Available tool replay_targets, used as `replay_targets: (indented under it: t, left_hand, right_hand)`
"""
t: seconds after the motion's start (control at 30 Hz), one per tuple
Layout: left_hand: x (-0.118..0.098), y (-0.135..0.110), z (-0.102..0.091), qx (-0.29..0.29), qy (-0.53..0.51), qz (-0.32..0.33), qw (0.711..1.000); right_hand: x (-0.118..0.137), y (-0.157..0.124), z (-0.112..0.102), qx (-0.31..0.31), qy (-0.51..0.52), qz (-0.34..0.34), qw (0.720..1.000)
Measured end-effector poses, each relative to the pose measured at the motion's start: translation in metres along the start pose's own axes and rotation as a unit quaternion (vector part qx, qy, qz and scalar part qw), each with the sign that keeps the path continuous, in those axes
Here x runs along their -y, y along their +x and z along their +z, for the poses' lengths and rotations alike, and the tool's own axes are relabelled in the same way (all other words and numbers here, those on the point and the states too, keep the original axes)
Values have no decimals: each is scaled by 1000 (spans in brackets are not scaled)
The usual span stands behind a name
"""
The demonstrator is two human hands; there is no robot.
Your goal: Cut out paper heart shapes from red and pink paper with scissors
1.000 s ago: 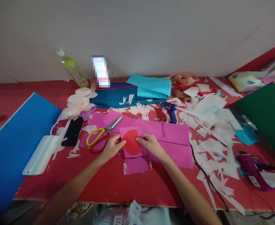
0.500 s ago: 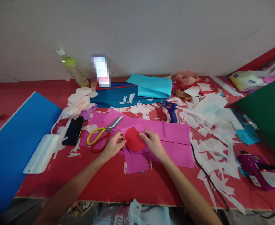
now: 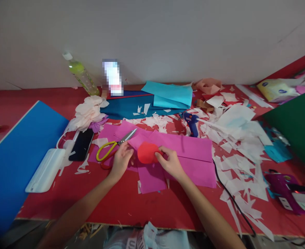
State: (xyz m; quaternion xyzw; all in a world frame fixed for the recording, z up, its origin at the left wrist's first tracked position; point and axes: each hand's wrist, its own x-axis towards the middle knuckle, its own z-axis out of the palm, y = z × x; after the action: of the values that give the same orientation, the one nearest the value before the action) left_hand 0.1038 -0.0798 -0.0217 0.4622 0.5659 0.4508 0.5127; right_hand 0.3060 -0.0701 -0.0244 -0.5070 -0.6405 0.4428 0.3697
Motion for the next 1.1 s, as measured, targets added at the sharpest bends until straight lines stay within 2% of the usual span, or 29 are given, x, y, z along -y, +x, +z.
replay_targets:
  t: [0.07,0.1,0.17,0.23,0.3,0.37,0.47,0.53,0.6,0.67,0.7,0.73,0.77,0.87,1.0,1.1]
  left_hand:
    - [-6,-3,-4,-48,73,88,992]
    - [-9,-4,-6,-39,117,126,984]
    - [-11,-7,-6,16,181,167,969]
    - [-10,-8,-4,55,185,156,969]
    - [-8,-8,-1,45,148,116,981]
    - [-8,-7,0,34,120,77,989]
    - [-13,-4,-7,72,171,86,979]
    - [-18,-1,-17,96,296,121,943]
    - [-21,1,-30,49,470,128,872]
    - [-22,2,-43,-9,604,101,790]
    - [-21,2,-49,-20,643,90,760]
    - [-20,2,-54,-18,665,84,742]
    - [-19,2,-58,-10,671,81,737]
    - [-20,2,-68,17,664,66,745]
    - [-29,4,-70,67,691,-3,720]
    - [-36,7,-70,77,683,-56,724]
  right_hand:
    - [0,0,-4,34,-10,-3,999]
    - [0,0,-5,57,-17,-3,998]
    - [2,0,-6,87,-24,3,996]
    - [3,-1,-2,78,12,22,997]
    - [5,-1,3,69,92,57,992]
    - [5,-1,7,91,165,91,978]
    - [4,0,11,109,184,116,970]
    - [3,1,11,82,178,129,972]
    - [2,3,10,53,172,145,973]
    - [2,4,8,32,164,153,974]
    - [1,5,6,25,157,152,976]
    - [1,5,5,19,152,147,977]
    - [0,6,5,15,148,141,979]
    - [-4,6,3,4,152,125,980]
    - [-9,7,2,-18,157,118,980]
    - [-8,7,2,-31,149,115,982]
